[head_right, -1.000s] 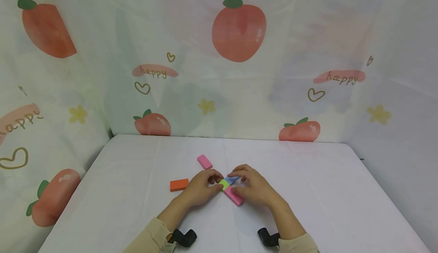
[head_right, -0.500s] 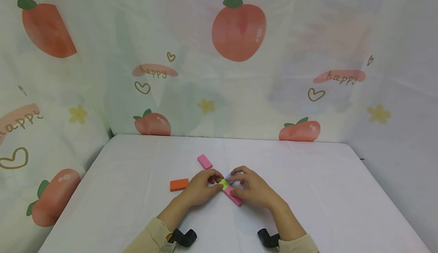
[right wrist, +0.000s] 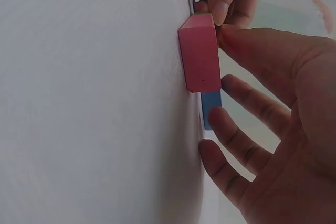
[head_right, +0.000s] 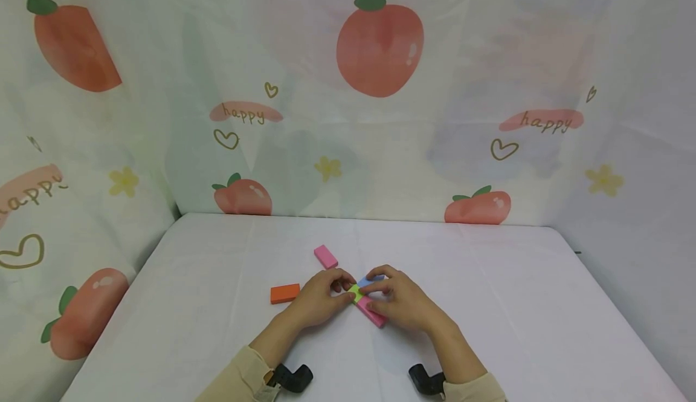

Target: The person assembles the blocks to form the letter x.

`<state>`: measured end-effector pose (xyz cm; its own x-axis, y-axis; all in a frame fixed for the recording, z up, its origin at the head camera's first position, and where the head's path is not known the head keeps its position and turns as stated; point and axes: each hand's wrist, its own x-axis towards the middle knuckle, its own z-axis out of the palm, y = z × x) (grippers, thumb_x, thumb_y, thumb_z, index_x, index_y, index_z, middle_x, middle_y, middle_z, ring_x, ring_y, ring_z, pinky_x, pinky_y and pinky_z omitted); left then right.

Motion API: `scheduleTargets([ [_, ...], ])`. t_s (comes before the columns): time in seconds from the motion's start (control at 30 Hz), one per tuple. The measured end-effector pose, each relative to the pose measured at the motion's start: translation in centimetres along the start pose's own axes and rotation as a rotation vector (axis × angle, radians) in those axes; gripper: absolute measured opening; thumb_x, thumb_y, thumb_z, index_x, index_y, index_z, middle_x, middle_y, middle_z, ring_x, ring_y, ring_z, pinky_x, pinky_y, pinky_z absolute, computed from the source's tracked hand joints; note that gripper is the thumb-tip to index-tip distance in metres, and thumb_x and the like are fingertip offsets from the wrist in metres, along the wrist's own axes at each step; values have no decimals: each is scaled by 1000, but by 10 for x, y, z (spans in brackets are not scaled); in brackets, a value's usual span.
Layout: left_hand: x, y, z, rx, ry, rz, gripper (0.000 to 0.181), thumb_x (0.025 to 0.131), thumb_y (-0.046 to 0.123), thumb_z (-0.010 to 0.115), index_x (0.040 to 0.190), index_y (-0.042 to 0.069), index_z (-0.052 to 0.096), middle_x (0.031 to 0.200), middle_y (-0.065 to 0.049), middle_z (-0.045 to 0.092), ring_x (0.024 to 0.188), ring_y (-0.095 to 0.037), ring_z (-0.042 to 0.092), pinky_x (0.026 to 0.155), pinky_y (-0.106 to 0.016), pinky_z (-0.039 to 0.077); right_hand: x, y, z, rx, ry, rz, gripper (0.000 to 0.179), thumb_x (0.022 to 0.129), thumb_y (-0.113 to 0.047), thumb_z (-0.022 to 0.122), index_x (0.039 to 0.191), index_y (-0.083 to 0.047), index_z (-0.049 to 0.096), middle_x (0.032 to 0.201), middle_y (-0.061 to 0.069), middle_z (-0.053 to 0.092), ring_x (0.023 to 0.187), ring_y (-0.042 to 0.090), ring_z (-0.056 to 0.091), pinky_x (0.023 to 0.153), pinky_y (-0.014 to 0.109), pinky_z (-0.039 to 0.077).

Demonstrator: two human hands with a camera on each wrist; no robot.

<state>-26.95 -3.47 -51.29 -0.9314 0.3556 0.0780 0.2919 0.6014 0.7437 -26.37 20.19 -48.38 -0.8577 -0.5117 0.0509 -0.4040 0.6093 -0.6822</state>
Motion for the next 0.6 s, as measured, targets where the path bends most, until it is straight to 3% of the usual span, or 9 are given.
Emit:
scheduleTargets([
  [0.6,1,1,1,-5,-7,-26,19,97,34,72,115,27,70,99,15,62,94,-5,53,82,-25,46,0,6,3,62,10,35,27,89,-23,80,116,-23,80,140,1,58,123,28,54,86,30,45],
])
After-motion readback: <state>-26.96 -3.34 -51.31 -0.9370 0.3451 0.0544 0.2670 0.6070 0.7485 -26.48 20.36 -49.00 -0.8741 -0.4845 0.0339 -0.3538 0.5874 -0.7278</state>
